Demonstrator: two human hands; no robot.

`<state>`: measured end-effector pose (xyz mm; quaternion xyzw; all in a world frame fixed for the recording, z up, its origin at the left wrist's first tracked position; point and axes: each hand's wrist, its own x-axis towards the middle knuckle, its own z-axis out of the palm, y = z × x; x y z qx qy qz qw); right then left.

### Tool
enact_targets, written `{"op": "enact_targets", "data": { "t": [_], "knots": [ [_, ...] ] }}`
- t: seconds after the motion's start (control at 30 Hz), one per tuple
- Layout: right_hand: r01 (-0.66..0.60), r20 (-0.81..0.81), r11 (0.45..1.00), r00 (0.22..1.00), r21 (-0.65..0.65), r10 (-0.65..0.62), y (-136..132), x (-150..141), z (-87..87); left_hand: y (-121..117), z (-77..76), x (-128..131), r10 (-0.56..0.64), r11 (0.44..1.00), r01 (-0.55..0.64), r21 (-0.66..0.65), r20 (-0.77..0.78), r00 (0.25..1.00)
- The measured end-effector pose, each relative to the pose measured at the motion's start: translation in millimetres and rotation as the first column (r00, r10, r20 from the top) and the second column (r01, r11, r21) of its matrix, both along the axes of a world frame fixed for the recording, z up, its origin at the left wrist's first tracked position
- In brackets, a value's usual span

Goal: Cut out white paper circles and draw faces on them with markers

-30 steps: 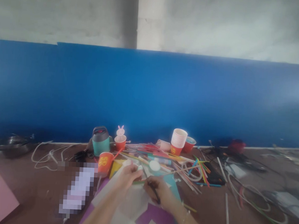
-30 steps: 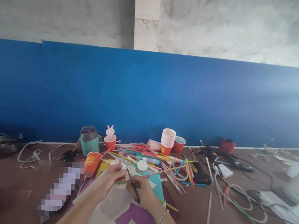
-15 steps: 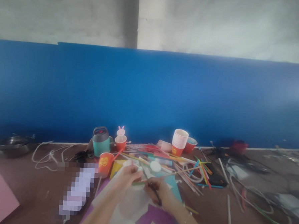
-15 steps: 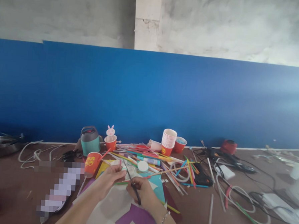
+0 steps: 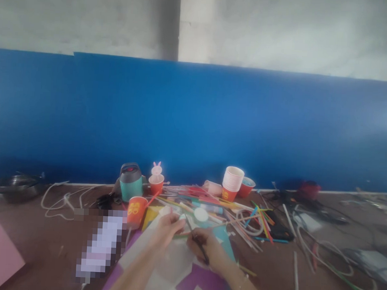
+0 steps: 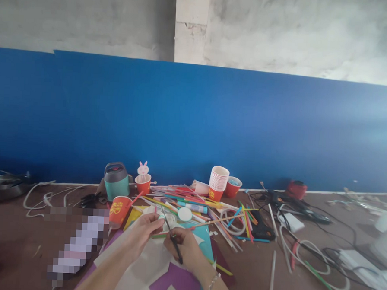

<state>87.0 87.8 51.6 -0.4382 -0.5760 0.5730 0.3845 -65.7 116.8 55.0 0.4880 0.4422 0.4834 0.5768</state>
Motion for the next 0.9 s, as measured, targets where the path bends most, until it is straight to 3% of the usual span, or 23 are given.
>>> {"op": "enact_targets", "data": {
  "t": [0.2, 0.9],
  "knots": [
    [-0.032, 0.005, 0.993, 0.999, 0.116, 0.032, -1.5, 1.2, 5.7, -0.3, 2.4, -0.8, -0.019, 1.000, 0.019, -0.002, 0.006, 1.000],
    [-0.039, -0.022, 0.999, 0.999, 0.013, 0.039, 0.3, 2.9, -1.0, 1.3, 5.6, -8.5, -0.070, 0.997, 0.071, 0.022, -0.068, 0.995]
  ]
}}
